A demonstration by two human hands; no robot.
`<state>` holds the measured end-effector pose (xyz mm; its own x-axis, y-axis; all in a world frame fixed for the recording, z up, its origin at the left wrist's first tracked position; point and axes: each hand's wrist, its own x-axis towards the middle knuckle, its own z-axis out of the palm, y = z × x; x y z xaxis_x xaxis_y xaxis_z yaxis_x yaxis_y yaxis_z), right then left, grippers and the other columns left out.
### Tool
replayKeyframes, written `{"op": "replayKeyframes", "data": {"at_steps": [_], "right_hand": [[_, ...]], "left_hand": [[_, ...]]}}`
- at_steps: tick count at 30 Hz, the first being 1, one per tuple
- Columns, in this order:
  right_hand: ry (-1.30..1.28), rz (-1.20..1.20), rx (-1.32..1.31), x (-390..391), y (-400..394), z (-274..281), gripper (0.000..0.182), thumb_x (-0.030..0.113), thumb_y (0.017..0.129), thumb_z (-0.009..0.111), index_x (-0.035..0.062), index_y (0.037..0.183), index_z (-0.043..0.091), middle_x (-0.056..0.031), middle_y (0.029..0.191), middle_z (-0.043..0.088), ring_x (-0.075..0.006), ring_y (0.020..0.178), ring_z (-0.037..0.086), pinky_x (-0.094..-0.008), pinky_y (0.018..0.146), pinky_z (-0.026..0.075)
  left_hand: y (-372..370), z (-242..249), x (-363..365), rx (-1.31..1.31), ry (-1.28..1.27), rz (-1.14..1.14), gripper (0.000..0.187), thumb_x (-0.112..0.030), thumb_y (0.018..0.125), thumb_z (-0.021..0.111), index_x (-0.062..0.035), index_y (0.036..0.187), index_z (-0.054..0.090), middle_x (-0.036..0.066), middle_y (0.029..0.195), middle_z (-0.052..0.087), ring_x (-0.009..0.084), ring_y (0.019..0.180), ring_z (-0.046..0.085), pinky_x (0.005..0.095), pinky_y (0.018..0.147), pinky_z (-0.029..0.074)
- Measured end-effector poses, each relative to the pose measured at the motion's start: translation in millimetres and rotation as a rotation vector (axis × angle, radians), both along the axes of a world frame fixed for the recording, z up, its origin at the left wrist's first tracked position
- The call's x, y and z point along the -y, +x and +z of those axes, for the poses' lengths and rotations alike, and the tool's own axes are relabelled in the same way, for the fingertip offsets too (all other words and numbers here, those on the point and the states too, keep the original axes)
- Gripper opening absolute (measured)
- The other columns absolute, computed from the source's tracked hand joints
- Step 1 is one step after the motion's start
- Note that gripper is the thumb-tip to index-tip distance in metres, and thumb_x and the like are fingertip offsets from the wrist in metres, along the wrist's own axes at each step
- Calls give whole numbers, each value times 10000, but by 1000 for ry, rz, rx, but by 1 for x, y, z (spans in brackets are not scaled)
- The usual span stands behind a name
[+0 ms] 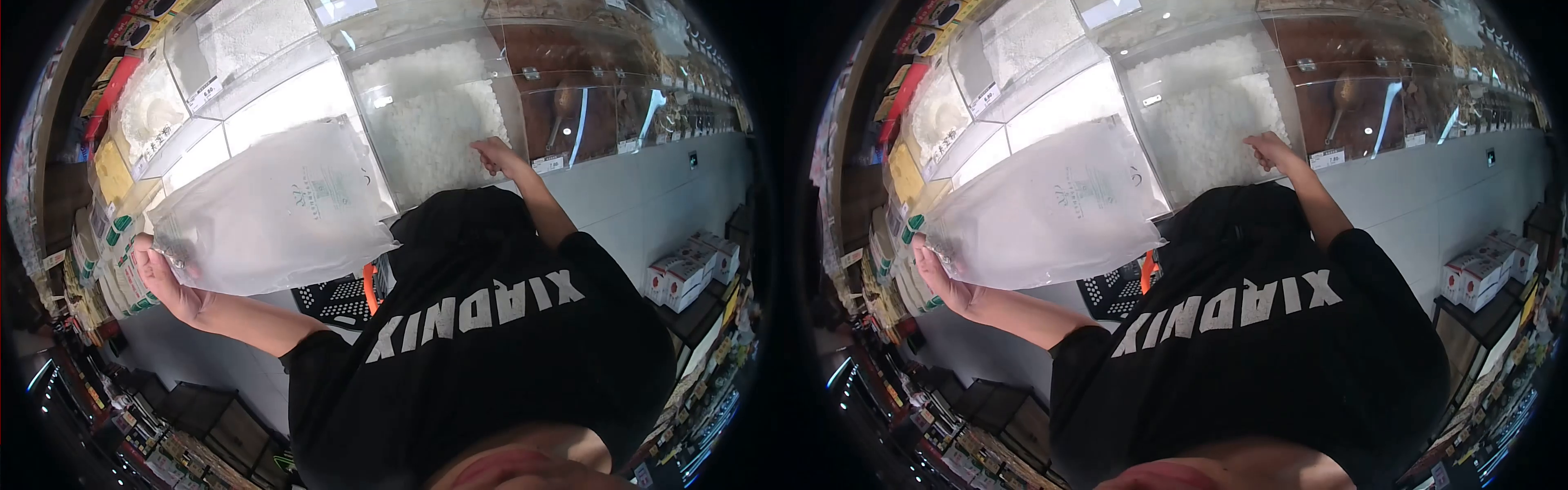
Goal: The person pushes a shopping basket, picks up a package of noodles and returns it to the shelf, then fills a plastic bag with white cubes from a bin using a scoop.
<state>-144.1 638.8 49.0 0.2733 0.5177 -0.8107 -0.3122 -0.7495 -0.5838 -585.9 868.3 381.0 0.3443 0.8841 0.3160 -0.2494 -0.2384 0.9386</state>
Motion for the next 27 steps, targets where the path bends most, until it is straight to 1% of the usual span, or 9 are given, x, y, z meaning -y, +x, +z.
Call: {"op": "replayKeyframes", "data": {"at_steps": [4,6,7,9,12,15,18,24,27], "right_hand": [[22,-4,19,-5,0,-3,334,295,937,621,95,707,482,-13,542,446,-128,419,431,-320,391,349],[4,-4,34,-7,-1,-5,334,295,935,617,95,703,484,-11,536,439,-129,424,427,-320,398,348],[-9,-12,40,-5,-2,-6,333,296,934,615,95,701,485,-10,533,436,-130,426,426,-320,402,347],[6,-48,39,-2,-3,-13,348,309,920,629,104,679,484,-11,539,435,-131,421,427,-327,393,336],[26,-60,56,5,-9,-18,359,322,913,638,105,670,488,-10,536,433,-129,420,434,-329,388,336],[45,-70,54,4,-11,-20,368,331,917,640,95,672,498,-11,536,441,-123,421,440,-322,385,345],[79,-71,62,4,-11,-19,372,340,916,644,101,672,496,-2,538,438,-116,413,421,-312,390,343],[88,-51,82,6,-12,-12,388,335,921,645,57,676,533,-23,544,462,-118,416,433,-303,381,354],[34,-63,79,0,-13,-10,374,327,921,642,52,686,543,-27,555,466,-122,415,430,-311,384,353]], "left_hand": [[68,10,29,-78,155,-166,252,-184,986,588,8,868,475,86,695,555,111,510,506,225,456,368],[122,-11,50,-99,-49,-375,93,-63,967,600,20,940,568,68,747,614,119,605,591,229,522,445],[152,-9,68,-410,-188,-366,49,-48,953,621,-7,935,603,29,752,622,99,677,618,238,561,473],[208,-45,108,-579,79,-376,48,-54,910,636,-15,922,611,110,839,650,228,723,652,319,610,507],[240,-136,153,-728,338,-469,76,-73,886,639,-4,903,610,160,890,638,343,855,639,430,745,511],[223,-166,158,-1034,466,-561,81,-84,886,630,-7,885,605,166,861,626,368,890,630,464,799,496],[206,-151,151,-924,349,-555,83,-86,879,649,-12,897,618,155,875,640,363,885,635,449,797,504],[190,-63,143,-534,489,-303,92,-50,844,687,-32,916,632,120,890,652,316,833,629,416,772,494],[204,-81,116,-564,413,-216,118,-55,835,708,-34,927,637,125,884,658,313,817,634,404,755,493]]}}
